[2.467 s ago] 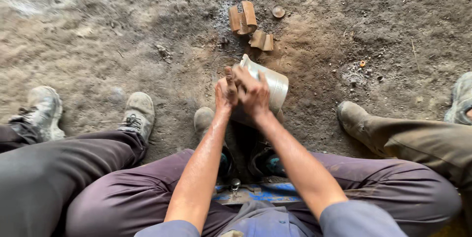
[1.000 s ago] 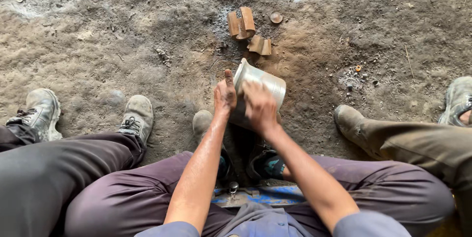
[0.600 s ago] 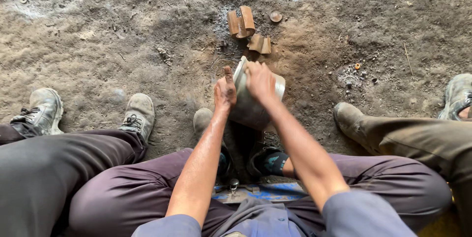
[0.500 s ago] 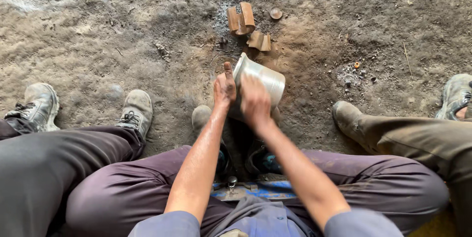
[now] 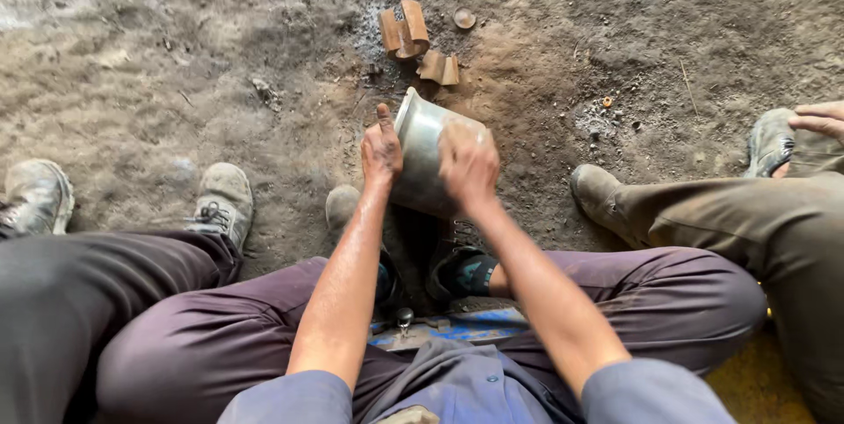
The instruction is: The person rubs a metal part with a small piece of abrasive material, frequently checking the surface with their fingers and hands.
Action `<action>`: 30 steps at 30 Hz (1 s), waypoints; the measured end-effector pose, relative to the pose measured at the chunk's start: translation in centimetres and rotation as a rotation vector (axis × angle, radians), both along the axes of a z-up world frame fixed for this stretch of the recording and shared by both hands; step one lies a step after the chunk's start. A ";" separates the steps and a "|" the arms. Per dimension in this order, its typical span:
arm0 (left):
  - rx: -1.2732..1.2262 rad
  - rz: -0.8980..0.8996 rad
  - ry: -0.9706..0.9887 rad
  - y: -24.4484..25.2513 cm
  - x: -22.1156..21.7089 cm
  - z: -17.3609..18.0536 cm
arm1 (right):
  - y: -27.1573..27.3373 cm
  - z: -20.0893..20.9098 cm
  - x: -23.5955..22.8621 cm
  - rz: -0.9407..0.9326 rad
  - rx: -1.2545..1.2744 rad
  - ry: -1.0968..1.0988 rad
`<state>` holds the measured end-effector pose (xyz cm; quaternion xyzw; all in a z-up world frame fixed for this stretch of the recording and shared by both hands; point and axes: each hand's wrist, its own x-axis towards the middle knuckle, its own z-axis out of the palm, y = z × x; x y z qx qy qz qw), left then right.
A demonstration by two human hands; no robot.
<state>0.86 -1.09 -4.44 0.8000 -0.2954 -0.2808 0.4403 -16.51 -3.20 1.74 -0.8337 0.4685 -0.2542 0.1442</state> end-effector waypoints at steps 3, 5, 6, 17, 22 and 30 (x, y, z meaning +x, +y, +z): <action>0.041 0.014 0.011 -0.1 0.0 -0.2 | 4.9 -1.0 -0.6 0.082 -0.219 -0.089; 0.066 0.014 0.018 0.1 -0.1 -0.3 | 6.3 -1.3 -1.0 0.173 -0.245 -0.034; 0.028 0.012 0.014 0.1 -0.1 -0.2 | 5.7 -1.2 -1.0 0.169 -0.247 -0.039; 0.020 0.000 -0.021 -0.2 -0.2 0.6 | -1.4 0.6 -0.9 -0.191 0.188 -0.105; 0.077 0.026 0.005 -0.9 0.1 0.5 | 4.5 -1.6 -1.9 -0.092 -0.270 -0.157; 0.086 0.017 0.015 0.3 -0.4 2.2 | -4.9 0.8 -0.8 -0.359 0.542 0.005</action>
